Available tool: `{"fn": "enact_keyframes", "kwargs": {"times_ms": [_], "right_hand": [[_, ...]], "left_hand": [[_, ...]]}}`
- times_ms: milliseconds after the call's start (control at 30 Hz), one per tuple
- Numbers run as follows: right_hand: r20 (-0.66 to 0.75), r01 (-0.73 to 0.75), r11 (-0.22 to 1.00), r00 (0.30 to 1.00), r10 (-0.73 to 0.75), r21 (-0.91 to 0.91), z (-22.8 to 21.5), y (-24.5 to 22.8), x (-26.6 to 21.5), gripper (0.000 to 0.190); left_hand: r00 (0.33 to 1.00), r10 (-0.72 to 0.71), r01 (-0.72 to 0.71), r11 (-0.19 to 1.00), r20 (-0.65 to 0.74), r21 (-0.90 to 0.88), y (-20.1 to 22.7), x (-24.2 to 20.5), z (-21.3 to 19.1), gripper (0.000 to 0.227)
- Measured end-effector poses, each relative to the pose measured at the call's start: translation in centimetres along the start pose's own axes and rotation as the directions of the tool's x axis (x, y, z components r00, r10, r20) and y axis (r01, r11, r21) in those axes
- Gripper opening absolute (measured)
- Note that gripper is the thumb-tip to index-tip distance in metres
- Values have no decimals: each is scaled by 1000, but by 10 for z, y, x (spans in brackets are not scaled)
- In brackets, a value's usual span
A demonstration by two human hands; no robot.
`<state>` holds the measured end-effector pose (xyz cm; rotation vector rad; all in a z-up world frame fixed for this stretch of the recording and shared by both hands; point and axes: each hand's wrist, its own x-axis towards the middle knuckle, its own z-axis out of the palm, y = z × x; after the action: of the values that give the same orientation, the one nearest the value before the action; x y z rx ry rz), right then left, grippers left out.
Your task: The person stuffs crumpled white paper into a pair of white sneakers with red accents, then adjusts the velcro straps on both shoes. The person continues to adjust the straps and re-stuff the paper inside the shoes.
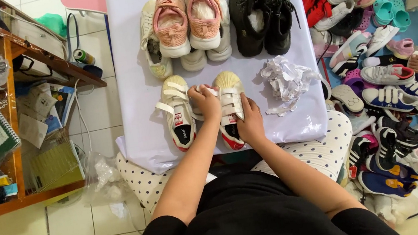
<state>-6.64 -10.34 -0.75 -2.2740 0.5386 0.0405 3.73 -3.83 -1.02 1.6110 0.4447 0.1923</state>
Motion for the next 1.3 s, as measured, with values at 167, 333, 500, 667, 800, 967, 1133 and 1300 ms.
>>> {"fn": "enact_keyframes", "kwargs": {"times_ms": [167, 333, 500, 667, 800, 967, 1133, 1300], "right_hand": [[-35, -15, 990, 999, 20, 142, -1, 0, -4, 64], [-70, -19, 971, 997, 37, 238, 0, 1, -10, 60], [-100, 6, 959, 995, 24, 282, -2, 6, -13, 55], [-87, 0, 951, 996, 29, 308, -4, 8, -25, 55], [-72, -7, 947, 997, 32, 322, -11, 1, -35, 55], [-70, -4, 942, 997, 29, 334, -15, -3, -40, 53], [-51, -15, 937, 998, 35, 350, -16, -2, -43, 54], [-172, 66, 901, 985, 10, 428, -15, -7, -47, 56]], "left_hand": [[965, 183, -191, 981, 186, 29, -4, 4, -11, 16], [866, 387, -459, 867, 317, 193, -2, 3, -15, 12], [866, 368, -482, 796, 339, 366, -11, 10, -30, 13], [866, 394, -495, 761, 307, 420, -21, -11, -43, 6], [901, 250, -403, 787, 355, 467, -12, -16, -52, 28], [875, 319, -466, 762, 366, 449, 4, -26, -59, 35], [819, 495, -572, 665, 290, 480, 2, -30, -61, 19], [745, 595, -658, 583, 302, 476, -5, -24, -55, 33]]}}
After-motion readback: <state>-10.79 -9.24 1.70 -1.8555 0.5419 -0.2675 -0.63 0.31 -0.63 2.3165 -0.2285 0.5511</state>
